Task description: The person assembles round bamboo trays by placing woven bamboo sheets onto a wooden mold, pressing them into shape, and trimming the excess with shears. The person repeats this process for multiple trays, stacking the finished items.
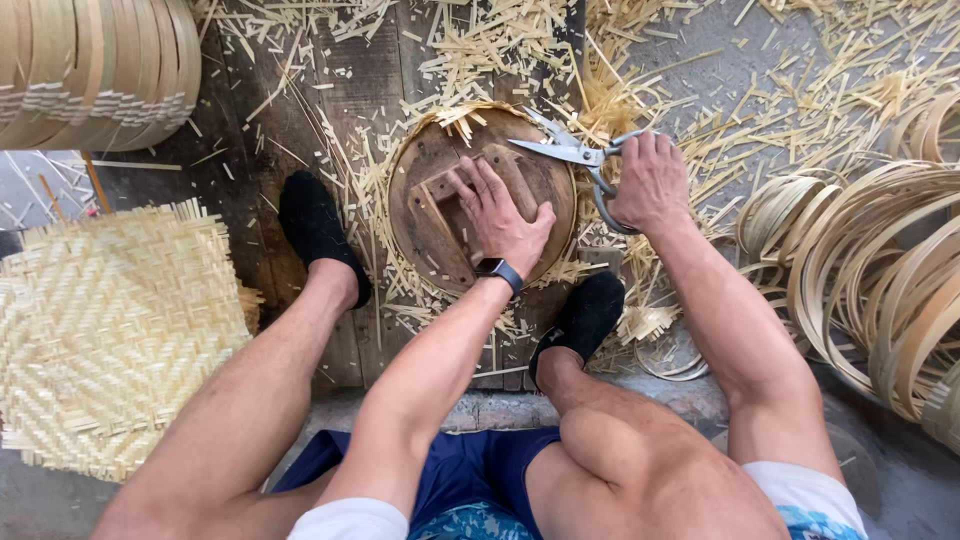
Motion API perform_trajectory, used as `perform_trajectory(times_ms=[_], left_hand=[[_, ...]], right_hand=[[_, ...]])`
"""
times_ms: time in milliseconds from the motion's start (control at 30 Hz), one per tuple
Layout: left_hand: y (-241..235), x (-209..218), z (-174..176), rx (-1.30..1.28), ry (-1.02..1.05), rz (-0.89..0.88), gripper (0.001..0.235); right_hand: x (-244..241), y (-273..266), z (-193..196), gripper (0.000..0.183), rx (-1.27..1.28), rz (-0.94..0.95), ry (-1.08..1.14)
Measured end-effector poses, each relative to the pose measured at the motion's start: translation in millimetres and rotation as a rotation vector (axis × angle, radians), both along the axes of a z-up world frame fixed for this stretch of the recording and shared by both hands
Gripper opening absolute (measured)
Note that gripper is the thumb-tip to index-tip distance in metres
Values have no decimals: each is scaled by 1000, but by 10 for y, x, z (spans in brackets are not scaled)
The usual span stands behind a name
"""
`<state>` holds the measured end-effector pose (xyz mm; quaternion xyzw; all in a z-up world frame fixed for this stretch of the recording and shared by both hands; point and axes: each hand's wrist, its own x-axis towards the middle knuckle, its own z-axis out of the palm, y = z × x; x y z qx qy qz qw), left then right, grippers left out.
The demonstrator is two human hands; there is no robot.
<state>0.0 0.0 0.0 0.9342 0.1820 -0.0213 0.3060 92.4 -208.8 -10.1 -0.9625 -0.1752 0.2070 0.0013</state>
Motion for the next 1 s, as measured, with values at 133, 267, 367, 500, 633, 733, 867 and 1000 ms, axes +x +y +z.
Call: perform_trajectory(times_ms=[133,267,367,500,633,733,867,1000], left_hand=[[64,-76,12,21,81,-164,125],[170,-93,16,15,51,-219,127],[164,-77,39,8,50,-248,126],[209,-81,100,24,145,-340,127],[282,-123,124,-16,71,-404,124],[314,-107,115,-19,71,-445,123],[404,-73,121,-57,59,-560,127],[542,-123,141,-75,48,-691,125]], right_hand=[[-58,56,-110,50,19,-58,-20],[-183,-118,-278,26,-3,-130,97],[-190,-195,-348,19,55,-80,-36],[-117,-119,-408,39,79,67,-376],[-144,-176,-410,30,38,17,-165],[-94,-278,-373,27,0,-46,71],[30,-214,-360,50,104,48,-163],[-30,-158,-390,39,95,58,-129]])
